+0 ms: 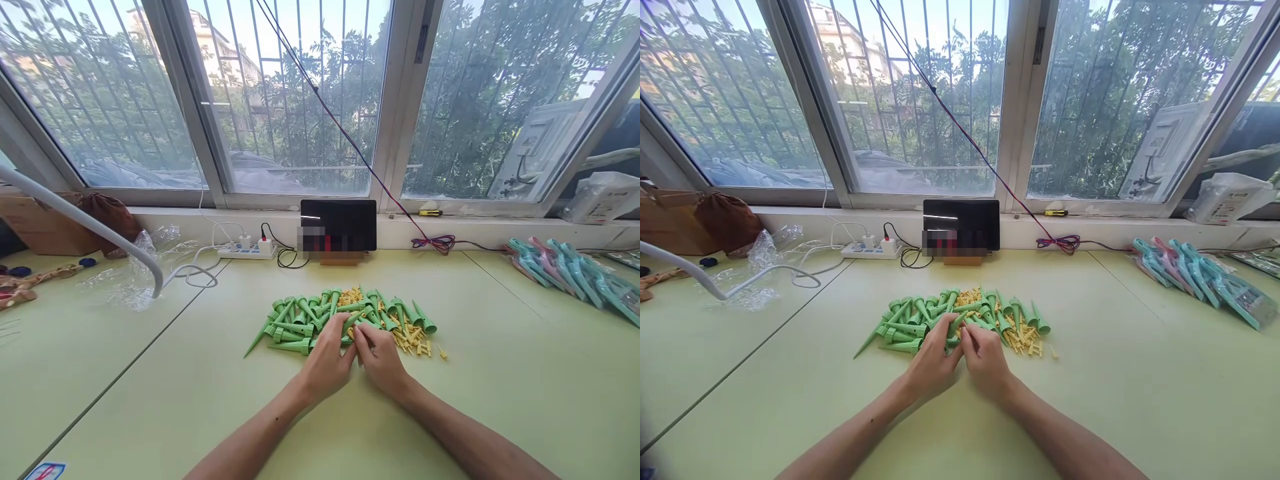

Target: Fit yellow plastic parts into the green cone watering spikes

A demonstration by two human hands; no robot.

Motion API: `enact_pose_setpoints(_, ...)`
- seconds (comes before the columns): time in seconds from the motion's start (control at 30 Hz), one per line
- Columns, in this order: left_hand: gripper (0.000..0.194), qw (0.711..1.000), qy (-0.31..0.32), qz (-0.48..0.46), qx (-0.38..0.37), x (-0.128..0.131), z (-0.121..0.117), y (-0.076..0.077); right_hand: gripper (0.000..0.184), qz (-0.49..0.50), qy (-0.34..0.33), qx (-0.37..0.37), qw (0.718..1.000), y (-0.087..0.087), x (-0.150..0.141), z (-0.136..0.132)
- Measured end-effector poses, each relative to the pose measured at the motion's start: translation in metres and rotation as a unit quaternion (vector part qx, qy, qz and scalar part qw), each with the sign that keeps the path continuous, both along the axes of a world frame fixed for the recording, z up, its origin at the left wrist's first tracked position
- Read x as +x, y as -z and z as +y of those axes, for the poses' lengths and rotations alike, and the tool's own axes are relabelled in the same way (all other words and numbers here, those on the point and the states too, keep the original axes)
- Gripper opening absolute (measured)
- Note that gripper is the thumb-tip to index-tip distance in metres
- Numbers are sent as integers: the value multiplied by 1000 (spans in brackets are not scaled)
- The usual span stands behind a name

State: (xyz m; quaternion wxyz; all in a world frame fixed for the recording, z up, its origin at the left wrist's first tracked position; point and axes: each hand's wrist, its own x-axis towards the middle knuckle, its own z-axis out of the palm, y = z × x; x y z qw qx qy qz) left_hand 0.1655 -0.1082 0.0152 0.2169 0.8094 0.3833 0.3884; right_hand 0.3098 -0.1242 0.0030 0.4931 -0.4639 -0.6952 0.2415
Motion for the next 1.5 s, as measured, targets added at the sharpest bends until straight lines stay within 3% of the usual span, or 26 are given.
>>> enact_pose_setpoints(0.2,23,1000,-3,-3,-8,0,0,1,38,48,-26,-61,997,-2,-1,0)
enact_pose_setpoints(0.63,6,1000,3,-22,-2,2,0,-4,37,28,-29,-45,998,-2,-1,1)
enact_pose_setpoints(1.0,3,1000,-8,-20,-4,3,-1,-5,40,82,-64,-88,991,2,-1,1)
enact_pose_setpoints(1.2,3,999,-4,-26,-21,3,-1,-5,44,156,-94,-161,970,1,-3,4)
enact_pose_setpoints(1.5,12,999,-11,-28,-31,2,-1,-4,43,270,-177,-238,916,3,-2,9)
